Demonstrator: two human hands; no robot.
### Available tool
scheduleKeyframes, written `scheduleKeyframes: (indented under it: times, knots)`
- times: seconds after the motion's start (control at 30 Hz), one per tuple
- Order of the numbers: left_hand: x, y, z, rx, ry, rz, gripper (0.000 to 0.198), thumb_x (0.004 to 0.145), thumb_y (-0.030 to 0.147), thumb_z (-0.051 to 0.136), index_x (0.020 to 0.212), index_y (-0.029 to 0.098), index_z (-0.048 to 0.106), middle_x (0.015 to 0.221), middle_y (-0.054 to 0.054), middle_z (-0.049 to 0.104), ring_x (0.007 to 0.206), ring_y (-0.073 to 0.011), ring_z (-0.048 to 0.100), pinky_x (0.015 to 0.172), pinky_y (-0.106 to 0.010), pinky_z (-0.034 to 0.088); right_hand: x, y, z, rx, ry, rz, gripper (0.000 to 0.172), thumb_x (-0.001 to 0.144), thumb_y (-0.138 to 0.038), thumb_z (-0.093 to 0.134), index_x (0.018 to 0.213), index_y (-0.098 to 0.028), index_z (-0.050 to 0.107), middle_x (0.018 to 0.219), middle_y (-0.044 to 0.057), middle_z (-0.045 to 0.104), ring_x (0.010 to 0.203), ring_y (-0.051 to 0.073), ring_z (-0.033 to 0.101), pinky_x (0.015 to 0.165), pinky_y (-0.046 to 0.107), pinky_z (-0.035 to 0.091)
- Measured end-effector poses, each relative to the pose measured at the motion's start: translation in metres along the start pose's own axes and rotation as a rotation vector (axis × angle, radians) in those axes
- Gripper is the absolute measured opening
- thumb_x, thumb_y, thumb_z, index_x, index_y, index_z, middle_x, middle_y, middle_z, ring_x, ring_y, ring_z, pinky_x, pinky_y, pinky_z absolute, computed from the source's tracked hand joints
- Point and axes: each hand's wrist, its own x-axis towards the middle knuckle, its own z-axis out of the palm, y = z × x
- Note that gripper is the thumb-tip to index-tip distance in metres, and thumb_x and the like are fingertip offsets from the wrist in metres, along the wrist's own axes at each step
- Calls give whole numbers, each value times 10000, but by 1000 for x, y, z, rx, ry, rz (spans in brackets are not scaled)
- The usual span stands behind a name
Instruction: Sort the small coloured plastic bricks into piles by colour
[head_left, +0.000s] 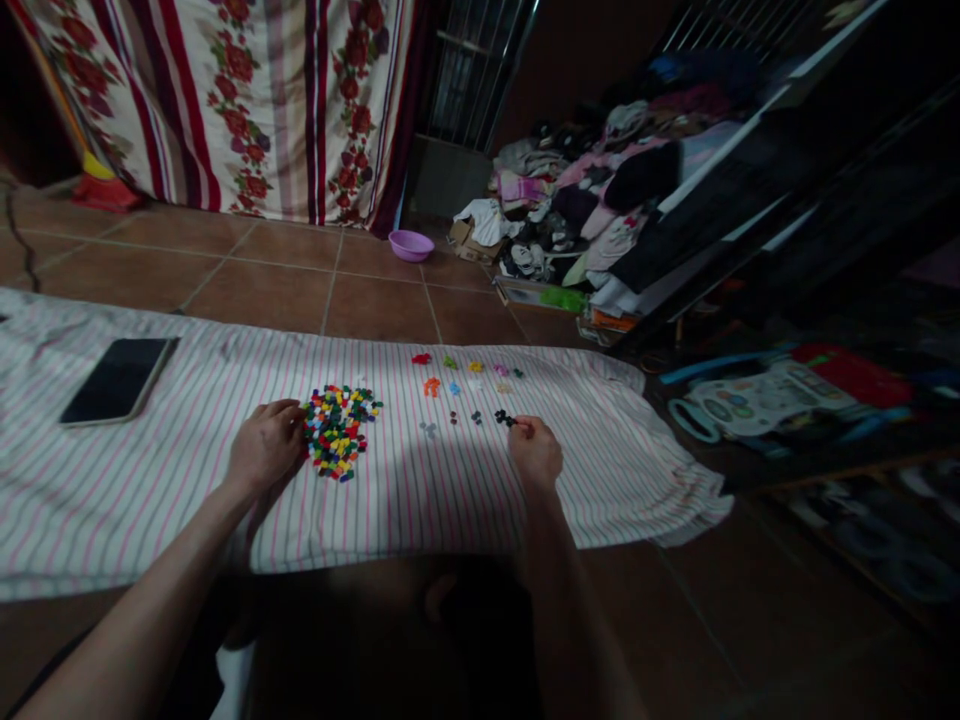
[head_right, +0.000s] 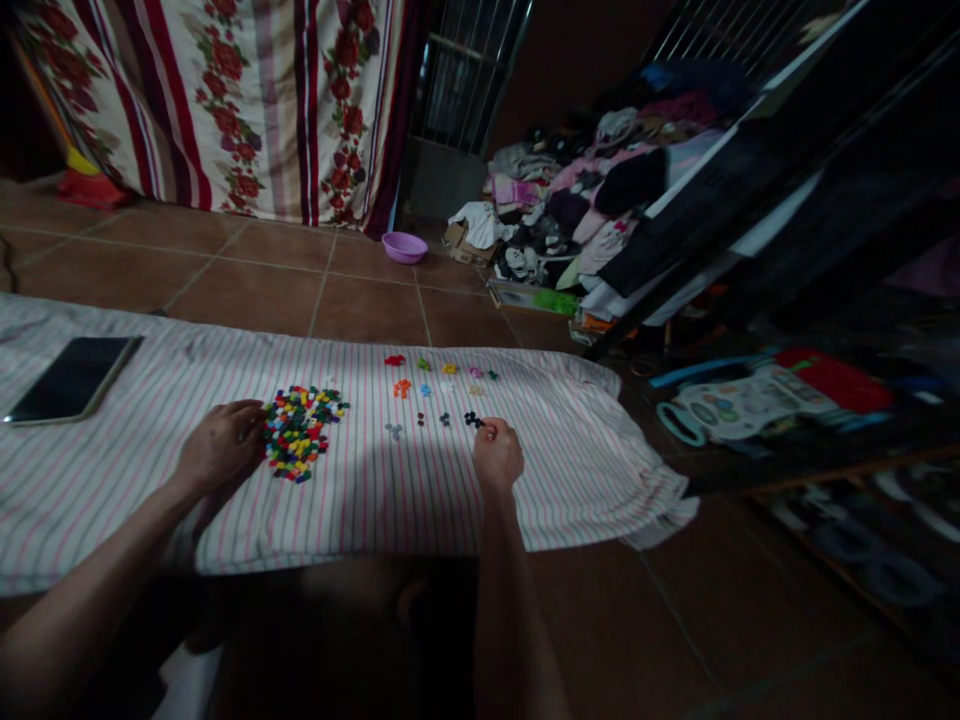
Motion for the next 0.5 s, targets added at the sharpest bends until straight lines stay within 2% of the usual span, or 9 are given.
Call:
scheduleKeyframes:
  times: [0.13,0.5]
  knots:
    - [0,-1,1,-3,2,-5,415,857,308,358,1014,164,714,1171,-109,685,1040,-265,622,934,-411,507,1,6,5,-33,-30,-13,281,825,-161,499,980,-198,731,865,48,668,754,154,547,675,257,341]
    - [-2,2,1,3,34,-11,392,866,296,360,994,194,717,1171,-80,690,1042,-244,616,951,-385,493,9,21,18,121,1,-134,323,749,-268,471,916,-195,739,796,55,698,728,197,581,714,304,428]
